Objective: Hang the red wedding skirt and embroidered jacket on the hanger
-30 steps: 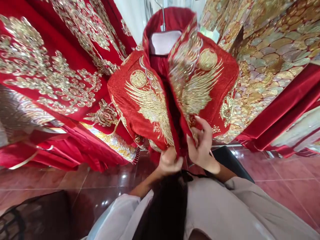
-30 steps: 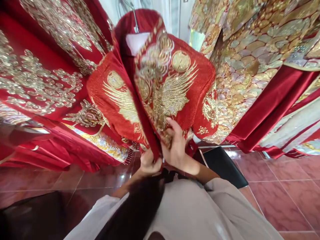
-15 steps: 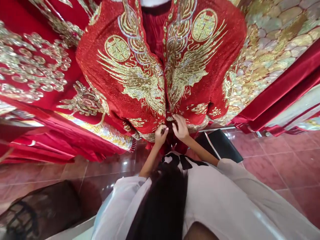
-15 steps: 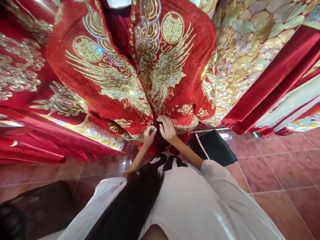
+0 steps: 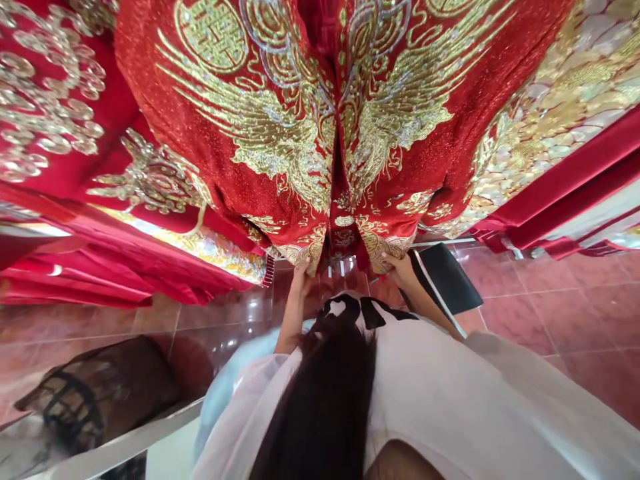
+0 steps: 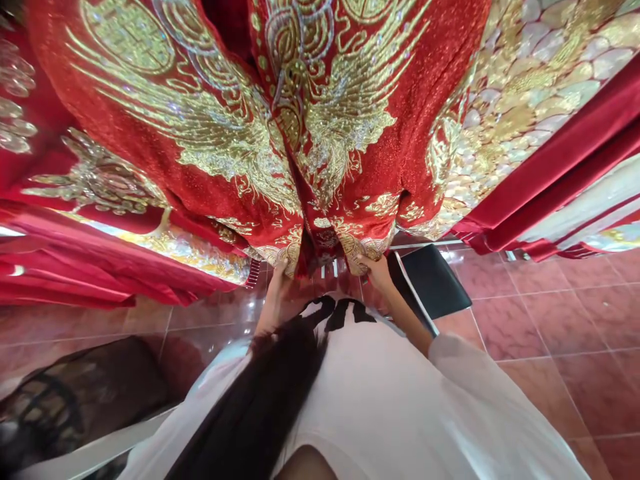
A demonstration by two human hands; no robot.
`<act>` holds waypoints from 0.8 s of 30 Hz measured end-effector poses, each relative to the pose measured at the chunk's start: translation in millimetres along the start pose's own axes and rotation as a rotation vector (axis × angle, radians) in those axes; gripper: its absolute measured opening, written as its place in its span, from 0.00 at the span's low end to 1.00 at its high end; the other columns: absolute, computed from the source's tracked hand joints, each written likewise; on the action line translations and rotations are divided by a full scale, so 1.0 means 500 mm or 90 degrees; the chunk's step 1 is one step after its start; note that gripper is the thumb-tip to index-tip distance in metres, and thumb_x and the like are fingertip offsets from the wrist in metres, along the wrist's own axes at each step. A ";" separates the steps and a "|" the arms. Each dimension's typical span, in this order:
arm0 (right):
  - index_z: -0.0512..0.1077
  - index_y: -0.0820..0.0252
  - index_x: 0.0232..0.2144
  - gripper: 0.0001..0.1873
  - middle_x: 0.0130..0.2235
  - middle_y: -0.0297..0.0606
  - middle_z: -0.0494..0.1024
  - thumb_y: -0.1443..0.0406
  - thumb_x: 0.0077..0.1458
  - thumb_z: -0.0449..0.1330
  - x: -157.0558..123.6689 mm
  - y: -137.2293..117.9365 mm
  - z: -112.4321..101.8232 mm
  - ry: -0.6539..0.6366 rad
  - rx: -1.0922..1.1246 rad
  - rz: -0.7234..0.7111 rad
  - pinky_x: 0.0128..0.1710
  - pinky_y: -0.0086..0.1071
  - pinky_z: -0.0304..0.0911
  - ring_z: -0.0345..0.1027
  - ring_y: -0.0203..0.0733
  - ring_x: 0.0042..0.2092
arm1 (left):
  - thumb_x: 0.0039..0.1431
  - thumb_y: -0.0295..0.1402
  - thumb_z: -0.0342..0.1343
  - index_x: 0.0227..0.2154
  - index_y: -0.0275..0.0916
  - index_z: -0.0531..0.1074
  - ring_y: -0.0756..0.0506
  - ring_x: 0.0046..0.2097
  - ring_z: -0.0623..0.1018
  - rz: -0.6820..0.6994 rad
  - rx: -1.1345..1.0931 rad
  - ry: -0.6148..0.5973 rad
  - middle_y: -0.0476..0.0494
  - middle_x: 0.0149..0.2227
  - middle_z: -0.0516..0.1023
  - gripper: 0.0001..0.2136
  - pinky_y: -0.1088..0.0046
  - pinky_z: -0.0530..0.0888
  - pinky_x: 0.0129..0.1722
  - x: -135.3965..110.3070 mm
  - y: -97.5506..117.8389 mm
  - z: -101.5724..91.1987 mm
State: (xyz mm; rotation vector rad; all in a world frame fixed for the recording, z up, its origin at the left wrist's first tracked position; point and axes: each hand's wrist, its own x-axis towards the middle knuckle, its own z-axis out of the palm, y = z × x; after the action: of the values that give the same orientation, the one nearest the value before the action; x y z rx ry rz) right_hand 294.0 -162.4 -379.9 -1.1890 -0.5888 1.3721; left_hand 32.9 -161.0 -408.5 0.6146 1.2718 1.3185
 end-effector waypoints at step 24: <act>0.69 0.61 0.37 0.27 0.39 0.34 0.76 0.71 0.29 0.70 -0.062 -0.006 0.150 -0.008 0.090 0.044 0.43 0.31 0.69 0.71 0.34 0.37 | 0.42 0.30 0.68 0.47 0.37 0.70 0.42 0.53 0.73 -0.055 -0.270 0.014 0.42 0.48 0.75 0.25 0.62 0.66 0.58 -0.102 0.025 0.204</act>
State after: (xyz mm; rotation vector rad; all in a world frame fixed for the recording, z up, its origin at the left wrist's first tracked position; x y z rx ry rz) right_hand 222.9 -168.8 -340.8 -1.0954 -0.4560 1.4560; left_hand 132.4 -173.6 -352.5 0.2449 0.9813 1.4680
